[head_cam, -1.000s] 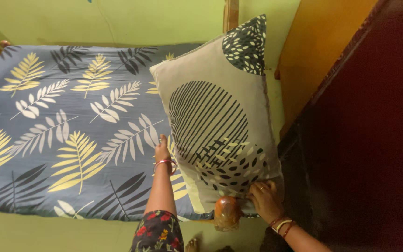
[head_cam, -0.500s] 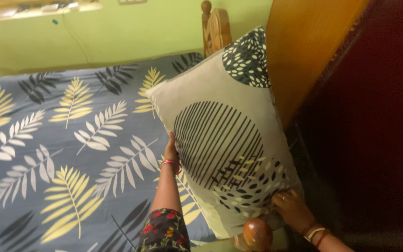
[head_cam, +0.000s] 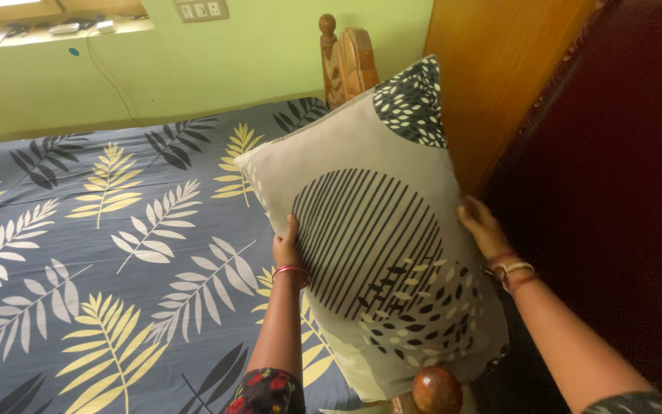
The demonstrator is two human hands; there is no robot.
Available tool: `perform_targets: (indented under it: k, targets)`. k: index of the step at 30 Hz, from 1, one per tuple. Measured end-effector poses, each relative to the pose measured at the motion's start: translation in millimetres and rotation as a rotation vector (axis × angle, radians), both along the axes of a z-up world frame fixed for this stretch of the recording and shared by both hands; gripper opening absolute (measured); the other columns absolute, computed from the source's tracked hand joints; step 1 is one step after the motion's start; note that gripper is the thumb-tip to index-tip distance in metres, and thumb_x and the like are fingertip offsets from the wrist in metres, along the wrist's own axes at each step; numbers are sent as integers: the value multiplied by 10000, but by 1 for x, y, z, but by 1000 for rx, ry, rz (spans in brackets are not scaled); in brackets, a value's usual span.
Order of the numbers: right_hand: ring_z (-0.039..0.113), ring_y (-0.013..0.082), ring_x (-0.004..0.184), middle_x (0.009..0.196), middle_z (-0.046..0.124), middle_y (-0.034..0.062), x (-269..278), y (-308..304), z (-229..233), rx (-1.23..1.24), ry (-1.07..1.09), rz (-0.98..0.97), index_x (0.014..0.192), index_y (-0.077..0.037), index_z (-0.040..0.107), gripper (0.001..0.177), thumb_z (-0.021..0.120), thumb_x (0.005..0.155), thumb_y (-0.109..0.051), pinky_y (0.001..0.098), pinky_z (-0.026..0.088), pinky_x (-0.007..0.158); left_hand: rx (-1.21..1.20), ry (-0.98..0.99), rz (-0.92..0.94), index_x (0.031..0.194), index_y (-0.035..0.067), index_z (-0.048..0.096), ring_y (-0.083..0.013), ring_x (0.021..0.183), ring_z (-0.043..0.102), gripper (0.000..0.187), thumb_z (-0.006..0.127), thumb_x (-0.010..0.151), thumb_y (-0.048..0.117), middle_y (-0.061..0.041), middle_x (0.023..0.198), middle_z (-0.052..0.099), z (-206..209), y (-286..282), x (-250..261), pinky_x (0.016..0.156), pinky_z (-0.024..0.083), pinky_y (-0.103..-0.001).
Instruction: The person puts a pillowcase on a pillow by hand, smooths the fabric, and places it at the head of the bed.
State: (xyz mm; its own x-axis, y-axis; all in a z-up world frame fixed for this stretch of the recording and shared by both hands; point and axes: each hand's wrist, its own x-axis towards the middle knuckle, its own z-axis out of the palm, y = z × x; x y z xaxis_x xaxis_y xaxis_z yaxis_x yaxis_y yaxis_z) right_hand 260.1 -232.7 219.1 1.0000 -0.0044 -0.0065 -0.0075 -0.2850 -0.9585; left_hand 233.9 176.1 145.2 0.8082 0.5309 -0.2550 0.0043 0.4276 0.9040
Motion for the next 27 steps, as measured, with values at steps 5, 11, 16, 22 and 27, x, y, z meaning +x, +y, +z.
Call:
perform_targets:
  k: [5,11,16,22,27]
  targets:
    - [544,245,1334,1504,561,77,5,12,21,343,248,15,1517,-123,503,735,634,899,-500,358,398,1086,27,101,67,1189,-111,623,-223,835,671,826,824,753,562,-160,1022,711,42,0,-15,757,556,-372]
    - [645,237,1178,1325,683,91,17,20,80,284,53,-130,1402,-52,621,632,694,908,-440,337,460,1009,164,109,137,1181,-105,680,-226,926,729,886,840,681,609,-170,1099,761,131,-3,-7,821,558,-340]
    - [674,257,1041,1207,714,147,25,33,145,404,26,-213,1299,54,665,590,713,936,-409,361,503,933,158,-34,101,1150,-140,665,-241,933,745,885,852,691,593,-182,1078,761,207,12,14,847,577,-332]
    - [689,184,976,1126,746,99,27,60,159,458,-142,-179,1191,17,723,452,732,924,-347,322,500,914,82,-460,-76,1163,-100,666,-216,898,734,589,866,769,290,-151,1062,760,264,55,5,836,584,-304]
    - [661,183,975,1111,741,111,43,101,144,442,-217,-214,1170,34,731,478,757,931,-379,338,492,929,194,-663,-197,1183,-67,685,-173,897,710,396,819,872,138,-129,1073,755,287,104,-34,855,566,-291]
